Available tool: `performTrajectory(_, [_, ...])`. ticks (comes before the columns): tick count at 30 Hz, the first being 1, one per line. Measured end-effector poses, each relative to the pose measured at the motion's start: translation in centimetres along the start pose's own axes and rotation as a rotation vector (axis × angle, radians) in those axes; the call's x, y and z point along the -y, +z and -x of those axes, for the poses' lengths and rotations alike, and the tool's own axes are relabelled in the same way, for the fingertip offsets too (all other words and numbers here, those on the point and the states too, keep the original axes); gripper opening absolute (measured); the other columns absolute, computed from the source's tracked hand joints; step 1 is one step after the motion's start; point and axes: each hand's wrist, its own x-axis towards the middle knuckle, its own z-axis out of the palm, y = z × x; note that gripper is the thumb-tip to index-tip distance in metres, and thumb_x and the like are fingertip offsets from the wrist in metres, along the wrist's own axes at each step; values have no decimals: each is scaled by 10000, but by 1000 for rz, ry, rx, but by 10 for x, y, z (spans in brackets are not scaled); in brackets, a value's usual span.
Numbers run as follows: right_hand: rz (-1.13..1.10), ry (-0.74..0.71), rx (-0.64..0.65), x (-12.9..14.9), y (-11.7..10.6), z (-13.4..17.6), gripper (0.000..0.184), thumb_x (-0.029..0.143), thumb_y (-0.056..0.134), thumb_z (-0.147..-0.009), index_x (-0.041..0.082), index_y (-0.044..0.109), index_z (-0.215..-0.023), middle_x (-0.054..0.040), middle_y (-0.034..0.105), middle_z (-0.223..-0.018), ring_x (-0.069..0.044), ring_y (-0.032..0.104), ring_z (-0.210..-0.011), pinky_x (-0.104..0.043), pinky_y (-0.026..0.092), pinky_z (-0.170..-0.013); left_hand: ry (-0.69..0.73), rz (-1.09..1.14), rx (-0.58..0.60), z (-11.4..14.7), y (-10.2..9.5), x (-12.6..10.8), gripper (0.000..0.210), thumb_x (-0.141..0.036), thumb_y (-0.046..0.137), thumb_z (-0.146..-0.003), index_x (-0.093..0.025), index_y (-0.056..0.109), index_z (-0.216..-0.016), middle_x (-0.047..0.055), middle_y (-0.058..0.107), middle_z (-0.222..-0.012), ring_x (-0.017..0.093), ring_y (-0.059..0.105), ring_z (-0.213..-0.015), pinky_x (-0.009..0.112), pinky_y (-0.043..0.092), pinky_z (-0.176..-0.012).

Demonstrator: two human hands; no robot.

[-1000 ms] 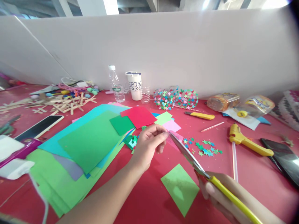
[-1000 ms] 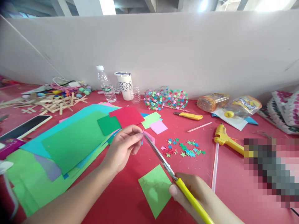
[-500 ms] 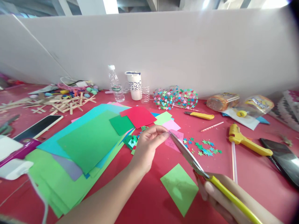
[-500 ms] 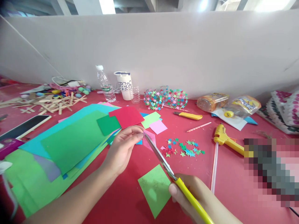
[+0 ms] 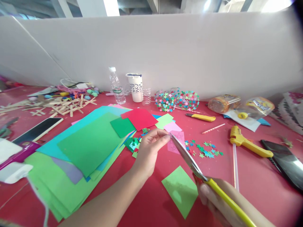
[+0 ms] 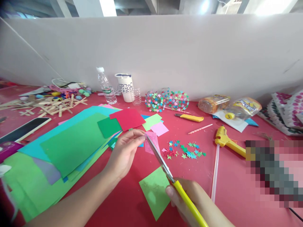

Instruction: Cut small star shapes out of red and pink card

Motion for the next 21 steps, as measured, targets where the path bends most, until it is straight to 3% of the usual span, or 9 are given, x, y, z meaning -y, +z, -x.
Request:
performTrajectory(6, [-115, 45, 30, 12, -8, 3, 758, 962, 589, -561, 216, 642, -683, 31, 480, -579, -164, 510, -555, -251, 533, -564, 13, -36, 34, 1, -1, 1, 67, -238, 750, -767, -209, 712, -720, -15, 663, -752, 142, 570, -801, 263, 411, -819])
performTrajectory(10, [-95, -64, 48, 21, -15, 5, 696, 920, 622, -601, 228, 665, -665, -17, 603, -607, -235, 615, -651, -316, 586, -703, 39, -107, 65, -1, -3, -3, 82, -244, 745, -771, -200, 706, -715, -13, 642, -739, 137, 553, -760, 258, 414, -763])
performTrajectory(17, [-47, -87, 42, 22, -13, 4, 698, 917, 587, -647, 220, 624, -636, -2, 602, -559, -189, 580, -536, -281, 570, -592, 33, -127, 115, -3, -6, -2, 74, -249, 746, -776, -196, 710, -739, -11, 641, -756, 137, 570, -769, 256, 430, -768])
performTrajectory(21, [56, -96, -56, 13, -5, 1, 738, 934, 495, -707, 209, 629, -656, -21, 618, -600, -197, 592, -594, -254, 526, -560, 14, -106, 101, -2, -5, -1, 66, -247, 748, -775, -198, 715, -745, -5, 656, -767, 140, 575, -779, 259, 435, -777])
